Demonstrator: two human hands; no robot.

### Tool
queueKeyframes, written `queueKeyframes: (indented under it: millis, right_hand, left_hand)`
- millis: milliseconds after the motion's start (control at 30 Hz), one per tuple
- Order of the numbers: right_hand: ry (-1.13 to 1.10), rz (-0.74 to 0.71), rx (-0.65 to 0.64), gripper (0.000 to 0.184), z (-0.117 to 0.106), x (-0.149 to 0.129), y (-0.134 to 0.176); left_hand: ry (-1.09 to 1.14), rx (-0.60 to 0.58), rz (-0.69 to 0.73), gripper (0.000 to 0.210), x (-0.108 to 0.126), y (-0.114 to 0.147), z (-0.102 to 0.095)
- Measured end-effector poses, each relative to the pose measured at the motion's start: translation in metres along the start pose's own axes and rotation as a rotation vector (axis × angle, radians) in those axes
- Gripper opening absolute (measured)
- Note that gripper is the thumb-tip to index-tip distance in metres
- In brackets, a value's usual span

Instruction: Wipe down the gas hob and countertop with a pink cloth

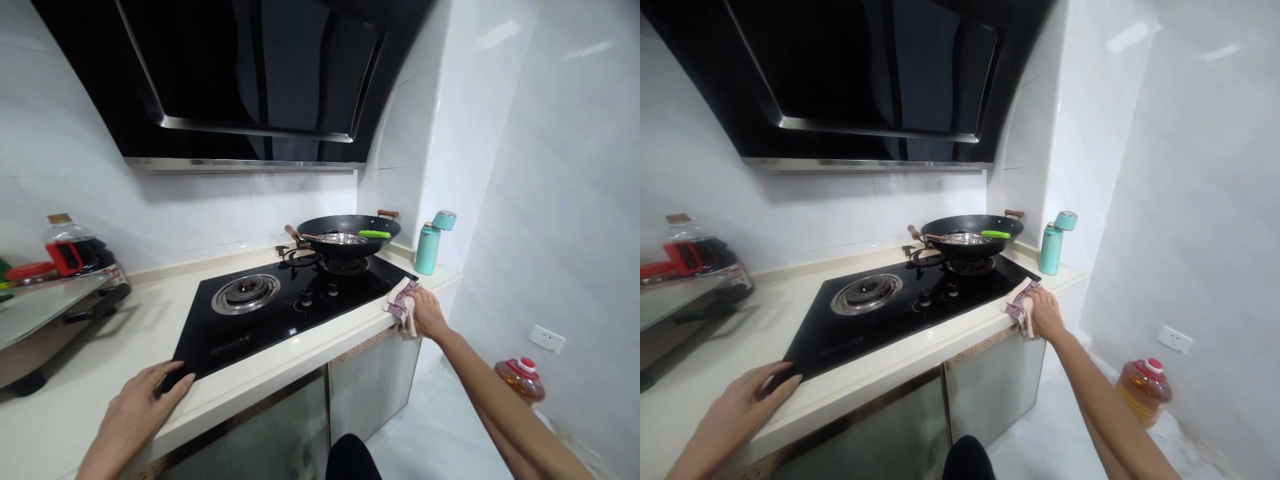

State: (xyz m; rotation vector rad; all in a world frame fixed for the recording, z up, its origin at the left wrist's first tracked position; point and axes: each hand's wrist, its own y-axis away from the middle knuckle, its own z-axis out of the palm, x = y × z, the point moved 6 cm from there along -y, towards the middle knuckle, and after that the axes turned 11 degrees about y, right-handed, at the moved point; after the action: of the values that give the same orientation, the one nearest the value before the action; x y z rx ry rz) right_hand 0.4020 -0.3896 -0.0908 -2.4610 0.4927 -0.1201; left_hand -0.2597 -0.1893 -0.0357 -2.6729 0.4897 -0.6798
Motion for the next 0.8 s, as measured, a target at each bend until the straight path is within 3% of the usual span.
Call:
queueKeyframes:
  millis: [200, 300, 367, 467, 600, 700, 800]
  right_hand:
    - [-0.166, -0.218, -0.033, 0.073, -0.012, -0.088, 0.016]
    - [-0.294, -0.293, -0.059, 0.060, -0.021, -0.124, 0.021]
    - [-0.369, -0.281, -0.077, 0.049, -0.028, -0.133, 0.019]
    - [-0.448, -0.209, -0.105, 0.044, -0.039, -0.120, 0.004]
    - [-0.450, -0.013, -0.089, 0.044, -0.046, -0.067, -0.042]
    - [-0.348, 0.209, -0.043, 0.055, -0.038, -0.022, -0.085]
    - [-0.215, 0.361, -0.041, 0.075, -0.015, 0.002, -0.111]
  left_hand:
    - [0.120, -0.017, 0.005, 0.052, -0.002, -0.003, 0.001]
    - [0.160, -0.015, 0.003, 0.049, 0.000, 0.000, -0.004]
    - [0.181, -0.010, -0.007, 0.049, 0.003, 0.002, -0.007]
    - [0.204, 0.005, -0.024, 0.048, 0.006, 0.005, -0.012]
    - [0.186, 0.023, -0.029, 0.050, 0.008, 0.007, -0.014]
    - [0.178, 0.030, -0.021, 0.051, 0.007, 0.008, -0.013]
    - [0.188, 0.030, -0.053, 0.050, 0.003, 0.009, -0.011]
